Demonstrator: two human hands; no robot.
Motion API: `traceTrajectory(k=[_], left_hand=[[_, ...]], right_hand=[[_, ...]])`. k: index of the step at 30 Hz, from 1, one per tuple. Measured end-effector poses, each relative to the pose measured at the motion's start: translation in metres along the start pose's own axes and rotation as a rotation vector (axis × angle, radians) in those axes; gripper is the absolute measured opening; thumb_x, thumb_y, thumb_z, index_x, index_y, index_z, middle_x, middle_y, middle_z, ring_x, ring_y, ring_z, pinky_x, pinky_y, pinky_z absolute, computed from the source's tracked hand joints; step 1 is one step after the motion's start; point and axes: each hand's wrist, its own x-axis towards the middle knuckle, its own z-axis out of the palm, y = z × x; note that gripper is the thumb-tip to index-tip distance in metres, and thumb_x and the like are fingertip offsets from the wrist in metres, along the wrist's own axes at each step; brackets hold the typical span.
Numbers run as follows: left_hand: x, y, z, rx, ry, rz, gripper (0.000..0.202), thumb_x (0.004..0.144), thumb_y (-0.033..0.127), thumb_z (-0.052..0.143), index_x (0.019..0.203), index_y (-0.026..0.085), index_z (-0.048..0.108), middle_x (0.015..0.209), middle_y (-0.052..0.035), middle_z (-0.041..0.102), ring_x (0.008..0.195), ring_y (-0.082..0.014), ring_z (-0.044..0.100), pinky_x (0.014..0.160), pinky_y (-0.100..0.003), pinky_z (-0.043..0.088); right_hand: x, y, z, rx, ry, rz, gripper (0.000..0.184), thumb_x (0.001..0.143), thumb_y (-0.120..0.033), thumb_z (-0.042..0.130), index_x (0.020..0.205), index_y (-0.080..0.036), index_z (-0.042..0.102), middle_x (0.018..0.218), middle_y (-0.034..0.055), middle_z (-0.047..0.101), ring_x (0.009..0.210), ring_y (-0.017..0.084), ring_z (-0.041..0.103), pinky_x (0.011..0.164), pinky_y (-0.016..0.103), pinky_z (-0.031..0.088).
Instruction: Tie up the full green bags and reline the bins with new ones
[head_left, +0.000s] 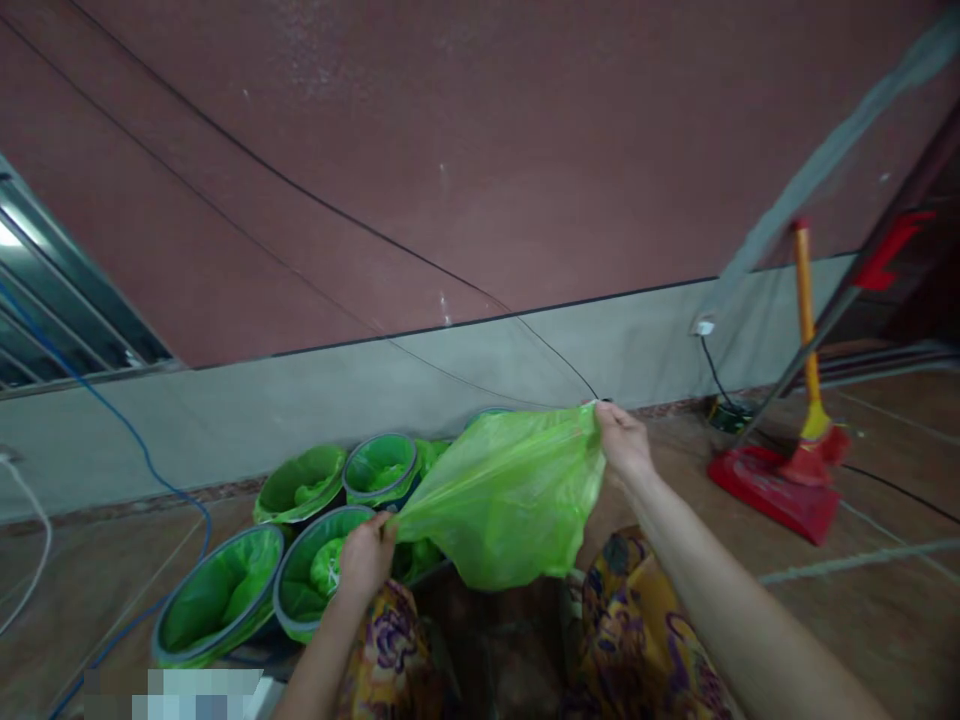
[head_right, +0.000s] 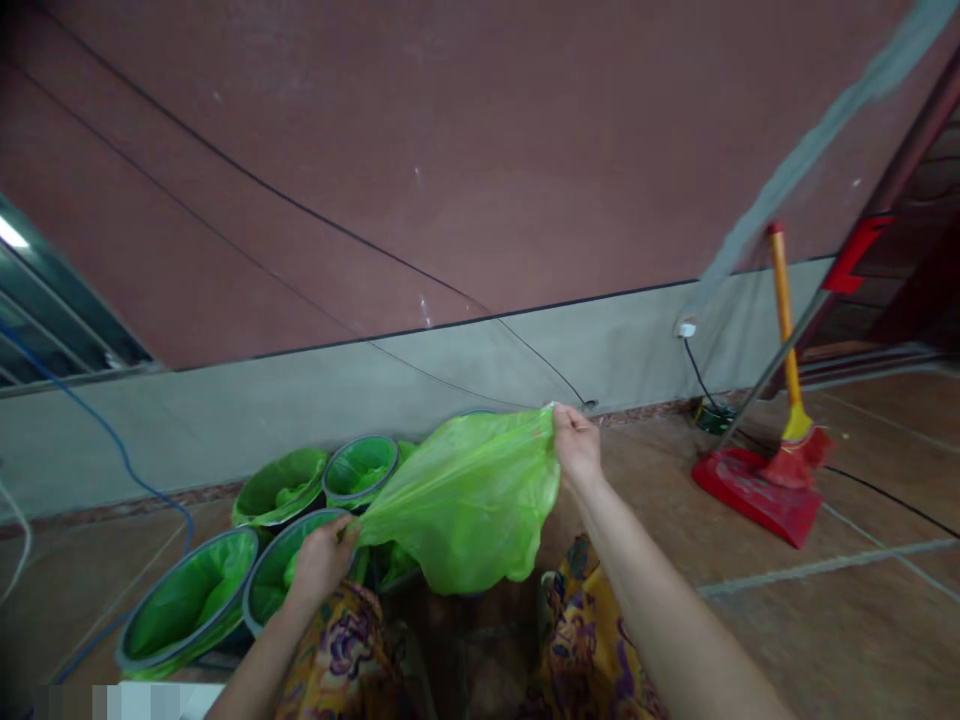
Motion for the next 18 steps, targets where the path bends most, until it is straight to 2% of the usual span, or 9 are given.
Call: traceTrajectory(k=[2,5,8,10,12,14,16,18], left_hand=[[0.002,-0.009,-0.01,-0.051,-0.01,-0.007,0.028,0.094,0.027,0.045,0.103,0.024,0.071,0.102,-0.0059,0.077,0.098,-0.0215,0.071,0.084,-0.026,0.047],[0.004,-0.018,-0.02,-0.091,0.008,-0.047,0.026,0.094,0.03,0.046,0.101,0.025,0.071,0.102,-0.0046,0.077,0.099,-0.0216,0.07,0.085,-0.026,0.047],[0.006,-0.022,-0.02,-0.067,0.07,-0.109,0.027,0.092,0.027,0.046,0.106,0.023,0.069,0.109,-0.0075,0.075,0.101,-0.0238,0.069,0.088,-0.029,0.048],[0.004,-0.017,-0.015,-0.053,0.167,-0.139,0.033,0.089,0.02,0.048,0.117,0.019,0.066,0.12,-0.0123,0.07,0.108,-0.0263,0.067,0.093,-0.032,0.048],[0.0,-0.003,-0.005,-0.114,0.275,-0.131,0.044,0.085,0.017,0.05,0.128,0.014,0.058,0.13,-0.0176,0.062,0.117,-0.0288,0.062,0.099,-0.036,0.047],[-0.01,0.021,0.007,-0.293,0.308,-0.067,0.056,0.083,0.02,0.054,0.138,0.01,0.049,0.134,-0.0205,0.057,0.119,-0.0297,0.06,0.101,-0.04,0.047],[-0.024,0.051,0.019,-0.574,0.209,0.06,0.068,0.08,0.026,0.061,0.144,0.015,0.041,0.138,-0.0175,0.053,0.112,-0.0263,0.063,0.097,-0.039,0.05],[-0.037,0.08,0.029,-0.843,0.103,0.131,0.078,0.078,0.029,0.065,0.149,0.019,0.031,0.139,-0.0151,0.053,0.109,-0.0231,0.064,0.091,-0.036,0.053]], right_hand=[[0.015,0.009,-0.014,-0.103,0.052,-0.104,0.038,0.066,-0.053,0.072,0.079,-0.017,0.072,0.068,0.0015,0.07,0.067,0.016,0.062,0.061,0.027,0.048],[0.022,0.014,-0.023,-0.151,0.098,-0.163,0.038,0.066,-0.053,0.072,0.076,-0.017,0.073,0.069,0.0019,0.07,0.068,0.016,0.06,0.063,0.027,0.047],[0.008,0.007,-0.014,-0.087,0.134,-0.169,0.037,0.064,-0.052,0.074,0.074,-0.016,0.072,0.069,0.0012,0.068,0.066,0.015,0.058,0.062,0.027,0.044],[-0.015,0.0,-0.001,-0.057,0.059,-0.16,0.037,0.065,-0.052,0.073,0.076,-0.017,0.071,0.07,0.0009,0.068,0.064,0.014,0.056,0.06,0.026,0.043],[-0.044,-0.002,0.016,-0.071,-0.1,-0.139,0.036,0.069,-0.052,0.071,0.081,-0.018,0.071,0.073,0.0012,0.069,0.064,0.014,0.056,0.06,0.026,0.043],[-0.076,0.0,0.034,-0.107,-0.25,-0.113,0.031,0.075,-0.049,0.067,0.084,-0.02,0.069,0.074,0.0004,0.068,0.063,0.014,0.056,0.059,0.026,0.044],[-0.107,0.006,0.051,-0.148,-0.399,-0.132,0.026,0.082,-0.045,0.061,0.086,-0.021,0.068,0.077,0.0008,0.068,0.069,0.015,0.058,0.064,0.027,0.046],[-0.132,0.011,0.064,-0.192,-0.538,-0.157,0.02,0.086,-0.038,0.057,0.089,-0.022,0.068,0.082,0.0013,0.07,0.076,0.017,0.062,0.072,0.028,0.049]])
